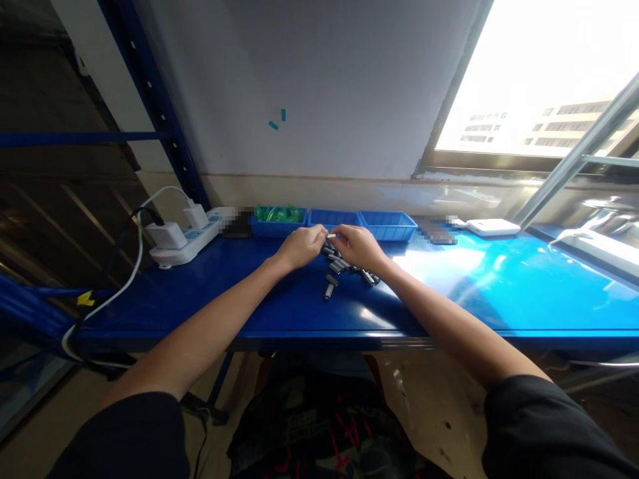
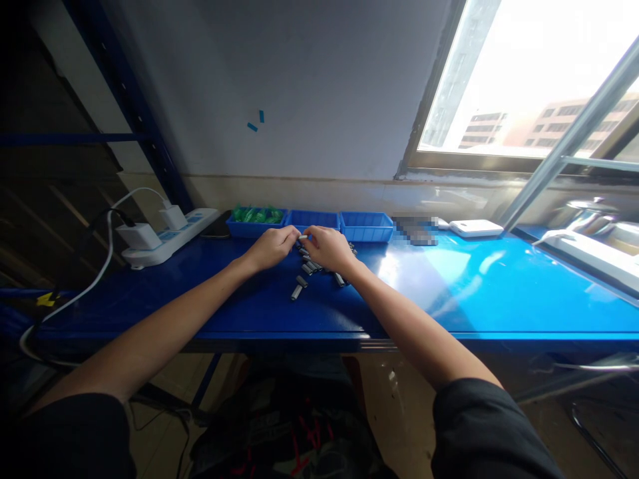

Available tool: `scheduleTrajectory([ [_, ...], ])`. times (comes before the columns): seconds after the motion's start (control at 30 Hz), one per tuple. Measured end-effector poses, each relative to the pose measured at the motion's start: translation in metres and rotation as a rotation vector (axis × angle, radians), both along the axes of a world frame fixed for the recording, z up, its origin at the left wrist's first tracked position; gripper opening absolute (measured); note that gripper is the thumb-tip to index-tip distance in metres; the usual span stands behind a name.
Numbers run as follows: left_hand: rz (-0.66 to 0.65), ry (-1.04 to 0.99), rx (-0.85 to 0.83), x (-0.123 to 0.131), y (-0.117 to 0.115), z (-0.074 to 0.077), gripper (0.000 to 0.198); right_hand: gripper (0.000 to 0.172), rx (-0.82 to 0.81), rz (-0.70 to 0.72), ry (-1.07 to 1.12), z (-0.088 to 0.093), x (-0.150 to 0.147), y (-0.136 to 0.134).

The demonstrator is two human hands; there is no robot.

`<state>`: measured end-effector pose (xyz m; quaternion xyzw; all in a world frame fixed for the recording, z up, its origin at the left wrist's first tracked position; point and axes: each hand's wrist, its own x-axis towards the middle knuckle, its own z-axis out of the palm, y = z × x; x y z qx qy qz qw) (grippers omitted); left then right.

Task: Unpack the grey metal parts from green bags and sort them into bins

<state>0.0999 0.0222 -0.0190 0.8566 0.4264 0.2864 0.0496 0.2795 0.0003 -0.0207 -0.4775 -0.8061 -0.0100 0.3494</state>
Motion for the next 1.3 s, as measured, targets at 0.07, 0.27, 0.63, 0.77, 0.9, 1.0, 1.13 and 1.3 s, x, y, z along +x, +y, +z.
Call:
scheduleTrajectory([
  [0.07,-0.019,-0.053,0.009,-0.0007,-0.0016,0.0012,0.034,0.021,-0.007,-0.013,0.030,0.0008,0.0009,0.0009],
  [0.27,-0.109,-0.096,0.041,0.0006,-0.0051,0.0020,0.033,0.033,-0.018,-0.014,0.073,0.0039,0.0012,0.0001],
  [0.63,-0.037,-0.064,0.037,-0.0011,-0.0069,0.0053,0.036,0.026,0.014,0.041,0.103,-0.0002,0.0020,0.0005],
  [0.77,-0.025,-0.043,0.025,-0.0007,-0.0079,0.0060,0.037,0.021,0.022,0.060,0.088,-0.0016,0.0034,0.0021],
  [0.9,-0.012,-0.034,0.020,-0.0010,-0.0078,0.0058,0.039,0.020,0.015,0.034,0.069,-0.0019,0.0031,0.0033],
  [1.0,-0.015,-0.041,0.021,-0.0015,-0.0079,0.0056,0.041,0.022,0.010,0.014,0.054,-0.0019,0.0025,0.0032],
  [1.13,-0.026,-0.065,0.019,-0.0014,-0.0081,0.0054,0.039,0.024,0.012,0.008,0.049,-0.0014,0.0023,0.0026],
  [1.3,-0.073,-0.105,0.051,-0.0001,-0.0077,0.0045,0.033,0.026,0.005,-0.001,0.051,0.0012,0.0017,0.0006],
])
